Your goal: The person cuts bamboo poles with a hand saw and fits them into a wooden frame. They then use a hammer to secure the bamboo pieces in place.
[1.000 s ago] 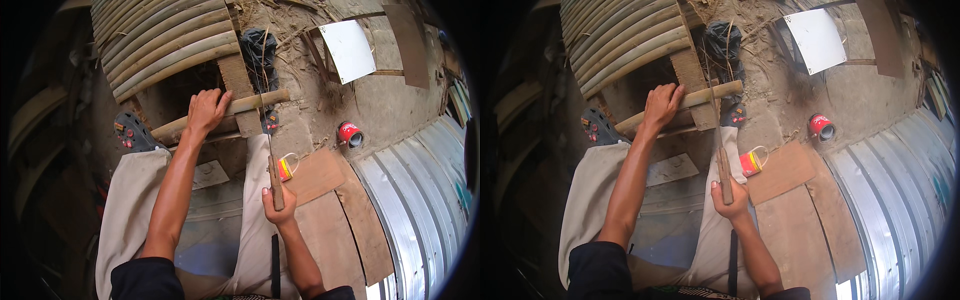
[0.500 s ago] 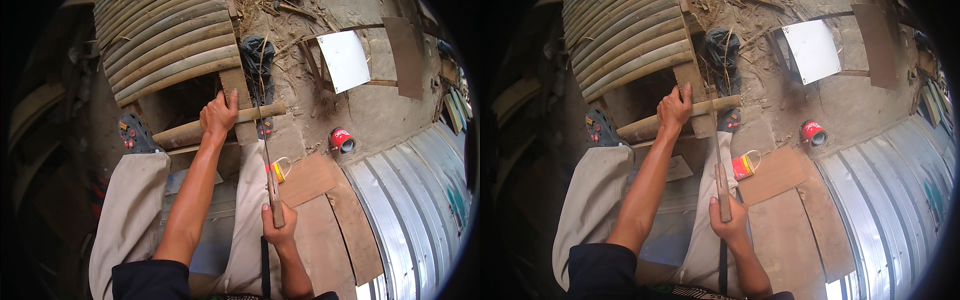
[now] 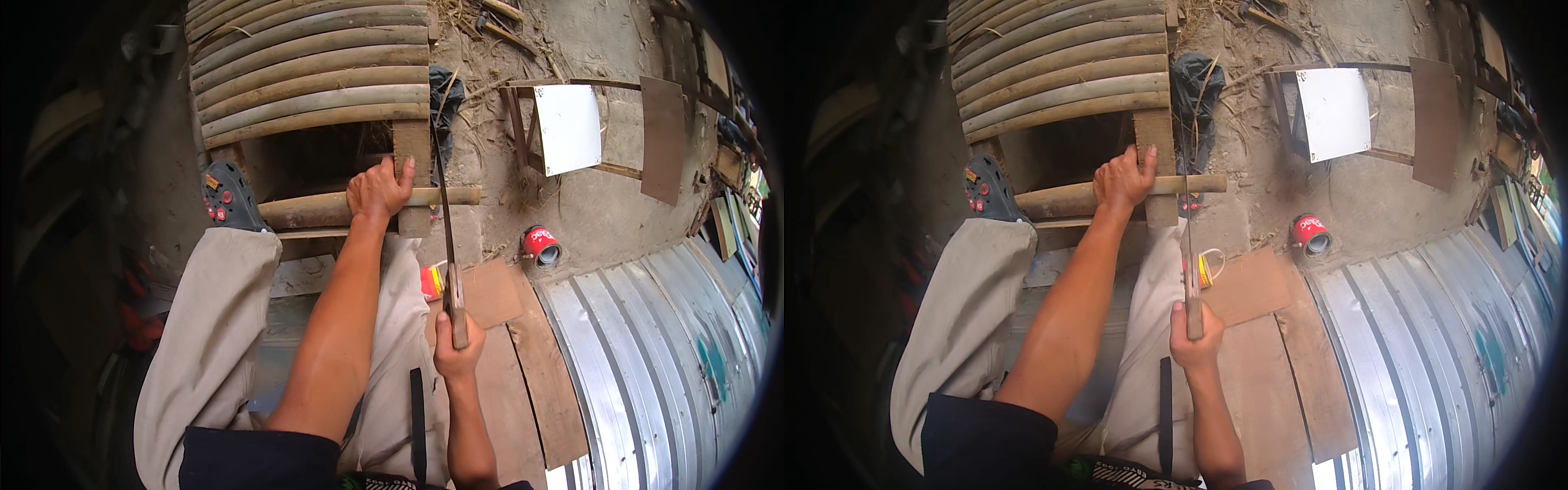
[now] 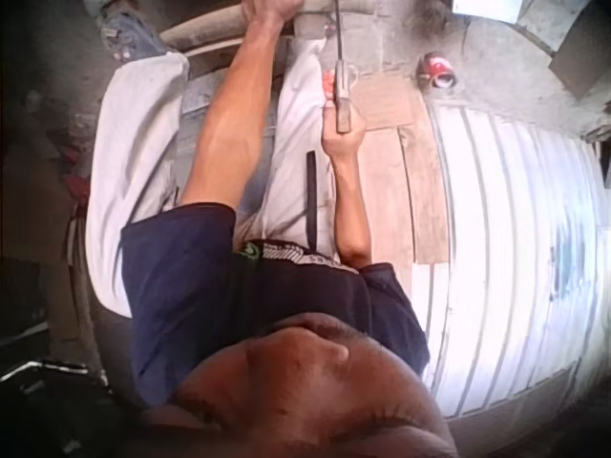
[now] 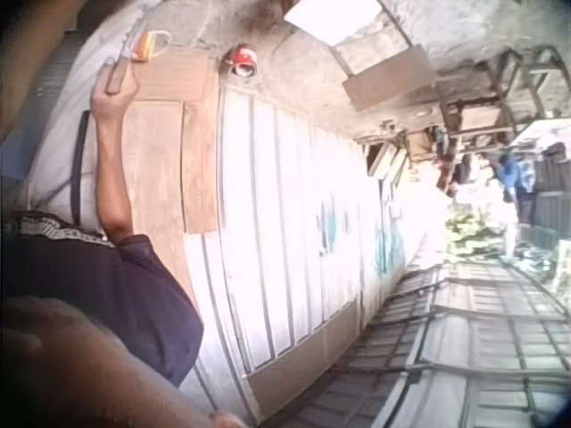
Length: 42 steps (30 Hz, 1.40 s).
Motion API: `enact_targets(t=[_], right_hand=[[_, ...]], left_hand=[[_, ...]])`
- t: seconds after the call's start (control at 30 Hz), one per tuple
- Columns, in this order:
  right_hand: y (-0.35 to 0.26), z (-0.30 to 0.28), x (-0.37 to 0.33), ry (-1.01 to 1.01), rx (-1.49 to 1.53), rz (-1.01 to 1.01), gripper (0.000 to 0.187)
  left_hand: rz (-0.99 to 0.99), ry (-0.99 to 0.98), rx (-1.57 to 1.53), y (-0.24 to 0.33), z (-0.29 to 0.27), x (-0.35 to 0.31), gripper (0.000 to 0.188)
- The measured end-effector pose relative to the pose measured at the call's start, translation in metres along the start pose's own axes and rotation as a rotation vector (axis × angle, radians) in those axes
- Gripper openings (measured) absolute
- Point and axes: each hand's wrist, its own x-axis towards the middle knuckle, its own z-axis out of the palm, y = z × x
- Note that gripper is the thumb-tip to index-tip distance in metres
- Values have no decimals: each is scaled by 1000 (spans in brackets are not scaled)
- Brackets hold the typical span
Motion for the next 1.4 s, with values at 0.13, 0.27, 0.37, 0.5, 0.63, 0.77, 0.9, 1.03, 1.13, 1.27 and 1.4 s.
enact_targets(t=[0.13, 0.27, 0.37, 0.5, 0.63, 0.77, 0.9, 1.03, 1.13, 1.27, 1.4], right_hand=[[-11, -34, -63, -48, -40, -54, 21], [6, -2, -7, -22, -18, -208, 21], [28, 29, 43, -25, 15, -101, 25], [25, -3, -24, -30, -17, -113, 21], [-1, -45, -90, -65, -33, 6, 20], [3, -3, 2, -38, 59, -140, 25], [25, 30, 48, 12, 104, -36, 29], [16, -11, -48, -42, -1, -51, 19], [3, -26, -72, -41, -36, -27, 17], [21, 16, 10, -18, 41, -54, 24], [68, 62, 77, 75, 64, -314, 23]], left_hand=[[-5, -13, -4, 1, 2, 0, 55], [18, 26, -18, 0, 5, -3, 55], [15, 19, 13, -1, 4, -5, 56], [-1, -2, 8, 0, 2, -6, 56], [-10, -8, 0, 1, 1, -7, 56], [-18, -17, -28, 1, 2, -7, 51], [-1, 8, -16, 1, 2, -7, 51], [-12, -4, -24, 1, 0, -7, 51], [-5, 17, -3, 1, 1, -8, 53], [-17, 9, 2, 3, 3, -8, 53], [42, 83, -2, 2, -1, -7, 52]])
